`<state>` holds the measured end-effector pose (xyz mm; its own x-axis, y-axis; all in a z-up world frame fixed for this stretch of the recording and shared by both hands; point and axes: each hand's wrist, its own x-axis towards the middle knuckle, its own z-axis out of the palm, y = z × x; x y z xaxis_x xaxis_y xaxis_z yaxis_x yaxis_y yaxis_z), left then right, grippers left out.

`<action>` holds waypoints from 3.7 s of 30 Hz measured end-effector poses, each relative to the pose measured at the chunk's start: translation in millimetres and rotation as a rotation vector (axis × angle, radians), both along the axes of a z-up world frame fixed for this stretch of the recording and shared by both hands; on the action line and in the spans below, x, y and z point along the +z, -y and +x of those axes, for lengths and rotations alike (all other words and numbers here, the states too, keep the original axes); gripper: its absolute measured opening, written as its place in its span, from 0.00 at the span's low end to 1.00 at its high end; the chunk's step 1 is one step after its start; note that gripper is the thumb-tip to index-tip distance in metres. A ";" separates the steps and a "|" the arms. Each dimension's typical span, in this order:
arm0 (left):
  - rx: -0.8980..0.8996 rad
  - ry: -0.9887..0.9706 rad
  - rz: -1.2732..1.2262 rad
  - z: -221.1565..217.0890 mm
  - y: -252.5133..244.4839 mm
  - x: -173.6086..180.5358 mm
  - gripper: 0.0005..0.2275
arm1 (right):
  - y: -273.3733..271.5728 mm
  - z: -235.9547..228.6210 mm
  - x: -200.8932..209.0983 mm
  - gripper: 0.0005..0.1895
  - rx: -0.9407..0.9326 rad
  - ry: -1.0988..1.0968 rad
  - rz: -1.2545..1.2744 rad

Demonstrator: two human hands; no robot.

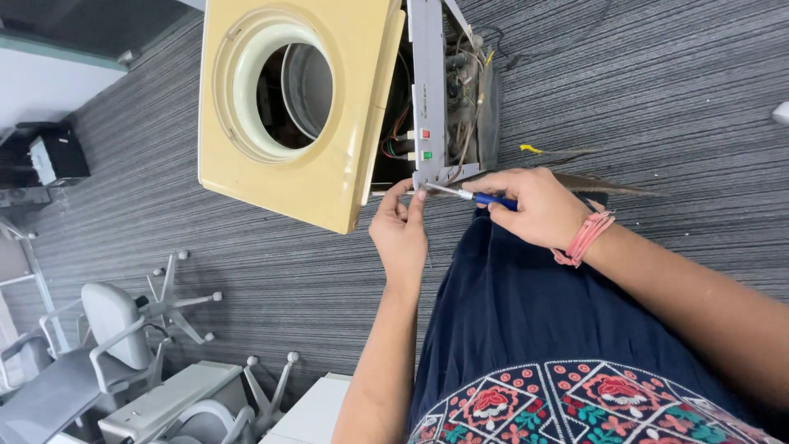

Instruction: Repairing or disassembling a water dispenser using a screwdriver.

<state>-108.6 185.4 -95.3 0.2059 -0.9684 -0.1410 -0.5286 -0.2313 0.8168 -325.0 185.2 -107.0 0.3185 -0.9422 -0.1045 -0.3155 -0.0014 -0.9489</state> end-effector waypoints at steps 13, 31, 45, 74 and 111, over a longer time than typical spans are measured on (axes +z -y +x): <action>0.078 -0.029 0.043 -4.4 -1.2 -0.5 0.11 | 5.9 -7.6 7.4 0.24 0.040 0.052 0.031; 0.056 0.034 0.049 -3.0 -1.4 1.6 0.11 | 11.9 -9.0 4.9 0.23 0.051 0.027 0.012; -0.080 0.045 0.090 13.8 1.1 3.5 0.13 | 21.4 -5.9 -44.4 0.19 0.239 0.605 0.794; -0.122 -0.103 0.083 10.7 10.2 -1.5 0.11 | 20.7 -9.1 -6.5 0.26 0.237 -0.329 -0.183; -0.270 -0.167 0.038 18.8 19.3 -7.5 0.09 | 3.4 8.9 20.6 0.15 -0.005 -0.482 -0.246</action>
<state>-89.7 166.0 -102.9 -0.0867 -0.9782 -0.1887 -0.4343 -0.1334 0.8908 -316.0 181.8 -86.4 0.2847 -0.9585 -0.0138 -0.7155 -0.2029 -0.6685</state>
